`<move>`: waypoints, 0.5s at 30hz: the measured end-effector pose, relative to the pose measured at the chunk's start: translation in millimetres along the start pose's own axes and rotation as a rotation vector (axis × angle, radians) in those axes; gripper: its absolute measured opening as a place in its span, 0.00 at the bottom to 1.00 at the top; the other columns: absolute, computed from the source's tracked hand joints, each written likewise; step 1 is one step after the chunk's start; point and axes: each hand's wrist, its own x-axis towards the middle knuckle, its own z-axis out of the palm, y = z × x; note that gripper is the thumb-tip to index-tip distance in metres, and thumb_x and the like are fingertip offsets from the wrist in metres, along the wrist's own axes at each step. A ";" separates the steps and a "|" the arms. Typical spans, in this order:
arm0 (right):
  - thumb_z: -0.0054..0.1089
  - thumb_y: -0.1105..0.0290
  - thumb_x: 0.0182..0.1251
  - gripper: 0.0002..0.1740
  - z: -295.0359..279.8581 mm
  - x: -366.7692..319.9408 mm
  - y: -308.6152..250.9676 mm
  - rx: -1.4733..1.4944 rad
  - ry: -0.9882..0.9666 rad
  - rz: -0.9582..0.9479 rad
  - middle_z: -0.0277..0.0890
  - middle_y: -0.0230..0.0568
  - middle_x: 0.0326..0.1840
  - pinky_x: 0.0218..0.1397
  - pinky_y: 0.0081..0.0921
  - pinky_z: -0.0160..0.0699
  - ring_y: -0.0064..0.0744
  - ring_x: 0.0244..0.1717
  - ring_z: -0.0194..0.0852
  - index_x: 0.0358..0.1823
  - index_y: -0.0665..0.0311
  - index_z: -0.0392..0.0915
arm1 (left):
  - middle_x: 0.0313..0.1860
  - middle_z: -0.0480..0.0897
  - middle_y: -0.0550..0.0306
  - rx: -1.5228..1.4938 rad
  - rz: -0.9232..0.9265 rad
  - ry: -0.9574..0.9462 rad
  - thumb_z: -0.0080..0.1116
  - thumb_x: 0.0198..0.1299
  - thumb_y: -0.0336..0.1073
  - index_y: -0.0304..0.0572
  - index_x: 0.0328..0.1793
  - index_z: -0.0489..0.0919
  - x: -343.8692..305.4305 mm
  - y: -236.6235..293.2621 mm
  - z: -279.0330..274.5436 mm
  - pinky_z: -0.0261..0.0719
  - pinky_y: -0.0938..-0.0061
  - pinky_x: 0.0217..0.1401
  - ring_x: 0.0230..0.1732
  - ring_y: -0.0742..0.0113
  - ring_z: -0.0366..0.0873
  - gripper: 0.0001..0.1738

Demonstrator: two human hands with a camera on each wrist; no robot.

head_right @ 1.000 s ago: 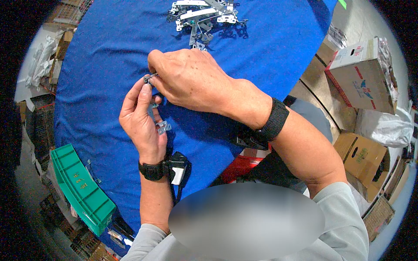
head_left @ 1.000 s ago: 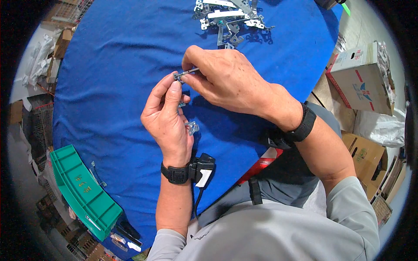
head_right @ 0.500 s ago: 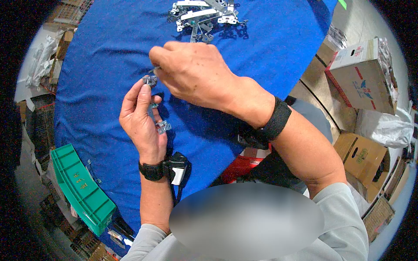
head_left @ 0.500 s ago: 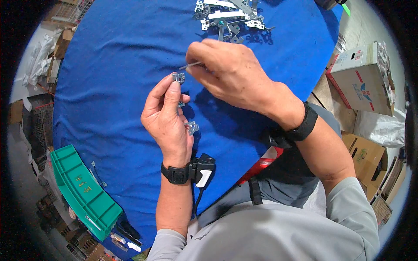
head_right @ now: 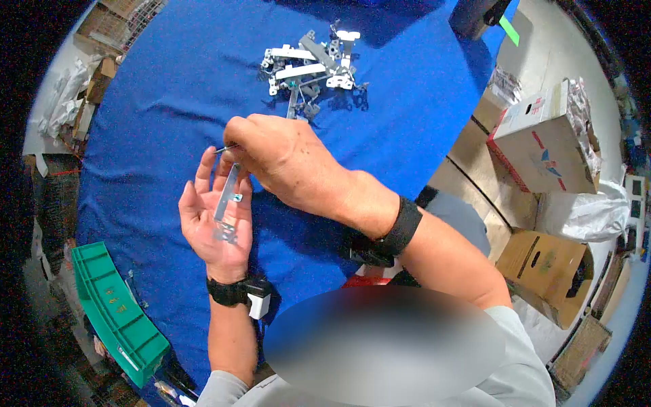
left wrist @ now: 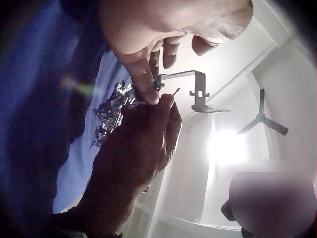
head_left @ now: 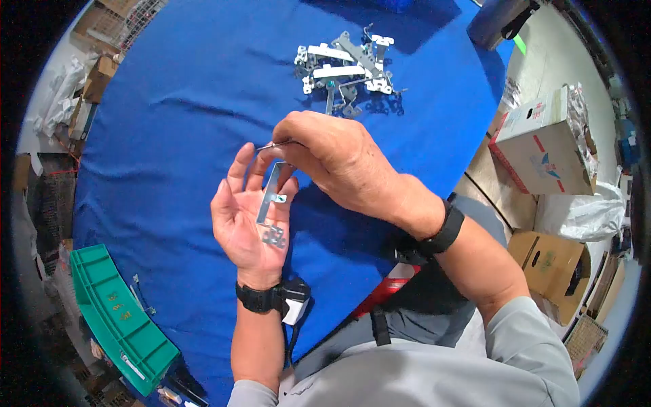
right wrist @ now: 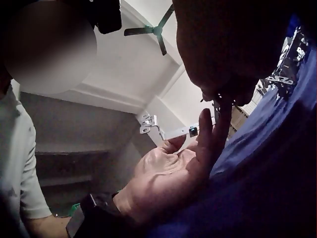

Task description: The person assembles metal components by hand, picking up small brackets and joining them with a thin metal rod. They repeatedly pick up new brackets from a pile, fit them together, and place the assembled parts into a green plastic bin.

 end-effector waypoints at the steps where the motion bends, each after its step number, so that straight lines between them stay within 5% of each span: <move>1: 0.60 0.70 0.65 0.08 0.9 1.7 -1.3 0.124 0.031 0.080 0.76 0.45 0.32 0.34 0.42 0.76 0.52 0.34 0.77 0.40 0.63 0.71 | 0.69 0.69 0.34 -0.046 -0.022 -0.025 0.45 0.72 0.45 0.30 0.74 0.60 0.2 1.4 1.1 0.79 0.56 0.65 0.68 0.41 0.71 0.32; 6: 0.58 0.70 0.70 0.07 -2.4 5.9 -5.5 0.099 0.128 0.202 0.76 0.50 0.27 0.29 0.37 0.74 0.46 0.28 0.79 0.41 0.66 0.73 | 0.75 0.63 0.35 0.049 0.078 -0.075 0.46 0.72 0.50 0.39 0.77 0.60 0.4 -1.3 7.5 0.64 0.43 0.75 0.75 0.39 0.62 0.34; 7: 0.58 0.70 0.70 0.07 -4.3 7.6 -9.4 0.106 0.125 0.195 0.76 0.50 0.27 0.29 0.37 0.74 0.46 0.28 0.79 0.41 0.66 0.73 | 0.75 0.63 0.35 0.055 0.088 -0.074 0.46 0.72 0.50 0.39 0.77 0.60 0.1 -2.6 6.1 0.64 0.43 0.75 0.75 0.39 0.62 0.34; 9: 0.58 0.69 0.71 0.08 -10.9 10.3 -18.9 0.182 0.029 0.487 0.75 0.49 0.22 0.26 0.35 0.72 0.38 0.24 0.79 0.42 0.67 0.74 | 0.76 0.63 0.39 0.202 0.230 -0.025 0.47 0.72 0.55 0.43 0.77 0.61 0.9 -5.4 3.4 0.62 0.45 0.77 0.77 0.44 0.60 0.35; 10: 0.58 0.68 0.72 0.09 -7.3 9.7 -15.0 0.221 0.065 0.453 0.74 0.44 0.19 0.22 0.30 0.70 0.29 0.19 0.76 0.42 0.68 0.75 | 0.77 0.63 0.43 0.228 0.234 -0.012 0.48 0.72 0.57 0.46 0.77 0.62 0.7 -4.9 2.4 0.62 0.47 0.77 0.78 0.47 0.59 0.35; 15: 0.55 0.69 0.74 0.09 -6.9 9.1 -15.3 0.432 -0.004 0.597 0.74 0.38 0.18 0.18 0.24 0.70 0.23 0.15 0.73 0.41 0.69 0.75 | 0.77 0.63 0.44 0.443 0.322 -0.003 0.49 0.74 0.50 0.46 0.78 0.61 0.5 -6.9 0.1 0.66 0.49 0.75 0.78 0.48 0.60 0.32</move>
